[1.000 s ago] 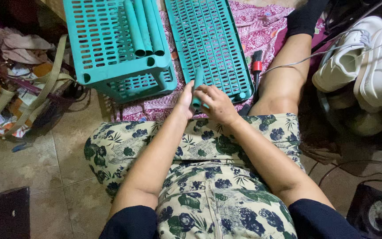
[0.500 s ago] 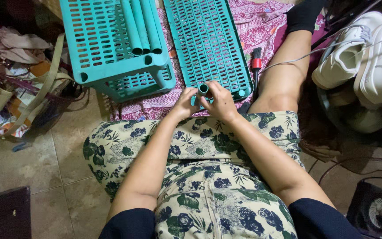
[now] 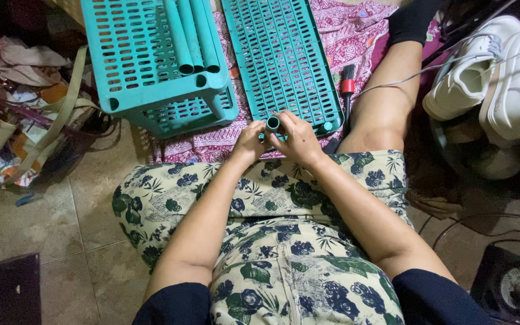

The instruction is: The person sits on the floor and pulls the plastic leg tubes off a teal perforated storage shelf, brushes the tubes and shelf openings with a round brush, and fits the tubes back onto the shelf corners, lifting the shelf to reattach parts.

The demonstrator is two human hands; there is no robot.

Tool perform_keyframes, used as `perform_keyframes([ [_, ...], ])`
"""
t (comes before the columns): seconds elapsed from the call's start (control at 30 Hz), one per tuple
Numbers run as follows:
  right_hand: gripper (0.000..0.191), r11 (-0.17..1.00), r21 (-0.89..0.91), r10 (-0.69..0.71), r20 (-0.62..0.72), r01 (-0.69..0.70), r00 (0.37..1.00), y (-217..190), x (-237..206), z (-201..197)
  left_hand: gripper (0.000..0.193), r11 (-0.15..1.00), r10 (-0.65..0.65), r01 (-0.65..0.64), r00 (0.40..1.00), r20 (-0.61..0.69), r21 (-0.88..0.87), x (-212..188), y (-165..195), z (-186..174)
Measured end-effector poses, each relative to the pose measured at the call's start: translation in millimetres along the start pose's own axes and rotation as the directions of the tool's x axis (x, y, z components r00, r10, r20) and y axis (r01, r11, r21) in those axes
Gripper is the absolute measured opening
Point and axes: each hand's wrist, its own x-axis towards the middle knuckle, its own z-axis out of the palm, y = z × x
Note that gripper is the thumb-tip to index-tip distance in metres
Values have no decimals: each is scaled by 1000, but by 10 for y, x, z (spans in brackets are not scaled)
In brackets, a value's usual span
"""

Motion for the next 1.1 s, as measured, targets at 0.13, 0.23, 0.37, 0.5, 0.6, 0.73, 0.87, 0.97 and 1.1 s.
perform_keyframes([
  [0.13, 41, 998, 53, 17, -30, -15, 999, 0, -19, -9, 26, 1000, 25, -25, 1000, 12, -10, -42, 113, -67],
  [0.23, 42, 998, 55, 7, -23, -6, 1000, 25, -33, 6, 25, 1000, 12, -12, 1000, 21, 5, -41, 104, -64],
  [0.37, 37, 1000, 17, -2, 38, 1, 999, 54, -26, 52, 28, 997, 69, -69, 998, 0, 39, -24, -44, -4],
  [0.5, 36, 998, 45, -50, 53, 48, 997, 53, -36, 101, 35, 981, 150, -152, 988, -31, -123, -48, -273, 127],
  [0.6, 31, 1000, 17, 5, 83, -6, 997, 65, -50, 116, 29, 987, 155, -156, 988, -24, -36, -30, -412, 198],
  [0.73, 33, 996, 7, 93, 95, -94, 991, 78, -97, 160, 16, 559, -27, 62, 998, 56, -827, 24, -416, 245],
  [0.87, 33, 996, 1, 87, -17, -87, 996, 75, -142, 272, 37, 923, 370, -368, 929, -4, -115, 54, -421, 131],
  [0.97, 33, 994, 1, 112, -24, -112, 993, 73, -156, 326, 48, 879, 360, -332, 933, 21, -342, 73, -401, 136],
  [1.1, 30, 990, 5, 141, 4, -141, 990, 36, -162, 277, 44, 958, 278, -265, 954, 116, -111, 46, -349, 40],
])
